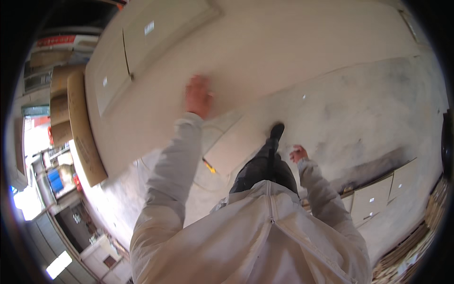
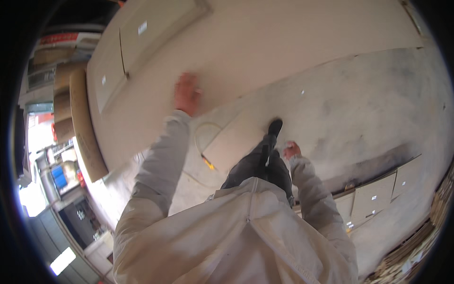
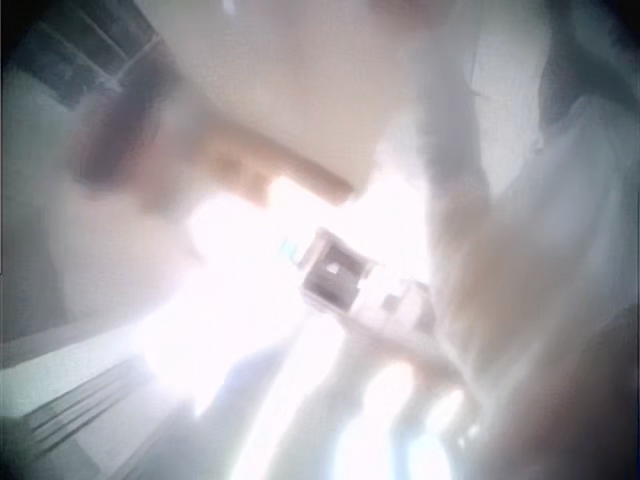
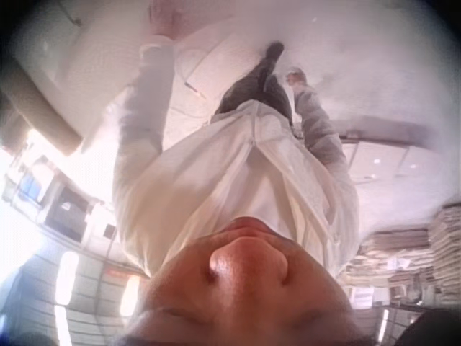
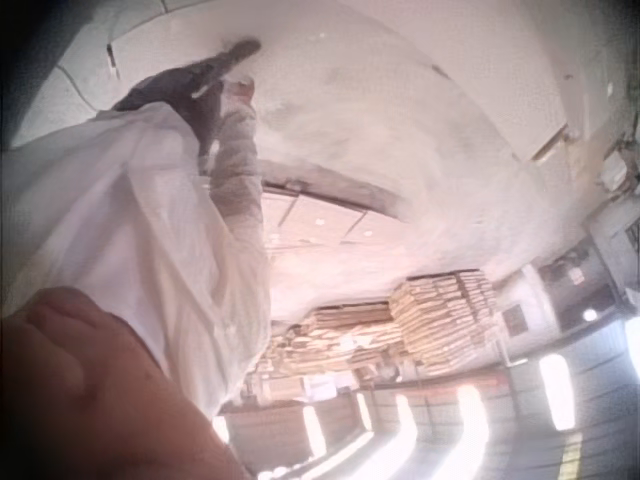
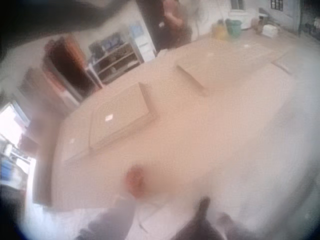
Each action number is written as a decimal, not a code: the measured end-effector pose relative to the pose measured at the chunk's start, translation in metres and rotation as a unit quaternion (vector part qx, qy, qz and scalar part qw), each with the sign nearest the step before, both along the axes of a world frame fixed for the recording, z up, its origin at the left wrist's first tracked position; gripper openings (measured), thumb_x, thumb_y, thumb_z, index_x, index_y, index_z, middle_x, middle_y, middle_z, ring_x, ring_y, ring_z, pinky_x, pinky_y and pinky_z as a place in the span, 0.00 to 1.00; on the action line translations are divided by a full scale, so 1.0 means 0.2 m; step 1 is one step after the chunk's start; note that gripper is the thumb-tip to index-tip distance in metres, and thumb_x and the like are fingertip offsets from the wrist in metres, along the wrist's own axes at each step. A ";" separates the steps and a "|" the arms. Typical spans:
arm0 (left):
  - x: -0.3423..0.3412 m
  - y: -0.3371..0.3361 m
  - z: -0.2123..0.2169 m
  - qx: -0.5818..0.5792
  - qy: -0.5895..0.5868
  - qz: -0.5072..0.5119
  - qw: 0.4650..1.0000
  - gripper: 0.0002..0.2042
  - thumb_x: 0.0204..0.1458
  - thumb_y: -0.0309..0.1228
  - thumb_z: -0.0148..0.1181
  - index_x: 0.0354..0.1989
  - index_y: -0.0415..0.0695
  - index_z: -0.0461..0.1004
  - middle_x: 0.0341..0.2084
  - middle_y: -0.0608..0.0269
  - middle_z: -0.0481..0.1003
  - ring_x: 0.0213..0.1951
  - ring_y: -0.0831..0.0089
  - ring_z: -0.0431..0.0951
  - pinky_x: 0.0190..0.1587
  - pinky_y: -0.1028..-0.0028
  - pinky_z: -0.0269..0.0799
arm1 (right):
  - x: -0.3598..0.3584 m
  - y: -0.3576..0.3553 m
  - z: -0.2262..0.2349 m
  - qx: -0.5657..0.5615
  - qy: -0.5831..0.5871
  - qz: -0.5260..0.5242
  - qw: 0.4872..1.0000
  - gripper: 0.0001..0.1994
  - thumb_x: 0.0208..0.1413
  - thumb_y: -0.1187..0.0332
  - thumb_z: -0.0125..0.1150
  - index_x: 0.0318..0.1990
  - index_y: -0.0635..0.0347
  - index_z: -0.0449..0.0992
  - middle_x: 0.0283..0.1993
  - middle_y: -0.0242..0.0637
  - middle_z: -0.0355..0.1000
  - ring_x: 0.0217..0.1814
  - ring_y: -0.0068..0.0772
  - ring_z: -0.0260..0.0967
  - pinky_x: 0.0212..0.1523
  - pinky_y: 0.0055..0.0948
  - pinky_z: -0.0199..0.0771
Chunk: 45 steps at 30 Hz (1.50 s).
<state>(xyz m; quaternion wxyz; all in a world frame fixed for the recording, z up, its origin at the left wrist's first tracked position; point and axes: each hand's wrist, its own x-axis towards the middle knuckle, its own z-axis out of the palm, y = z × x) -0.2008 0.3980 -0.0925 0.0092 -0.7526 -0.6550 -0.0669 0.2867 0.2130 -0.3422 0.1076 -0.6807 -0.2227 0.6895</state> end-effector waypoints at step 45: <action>-1.21 -3.64 -2.45 -0.346 -0.039 0.093 0.933 0.13 0.55 0.42 0.63 0.43 0.50 0.73 0.29 0.64 0.76 0.38 0.62 0.77 0.40 0.60 0.66 | -1.33 -2.99 -0.21 -0.045 0.054 0.147 0.987 0.15 0.64 0.78 0.50 0.57 0.65 0.70 0.36 0.37 0.75 0.41 0.27 0.75 0.46 0.27 0.76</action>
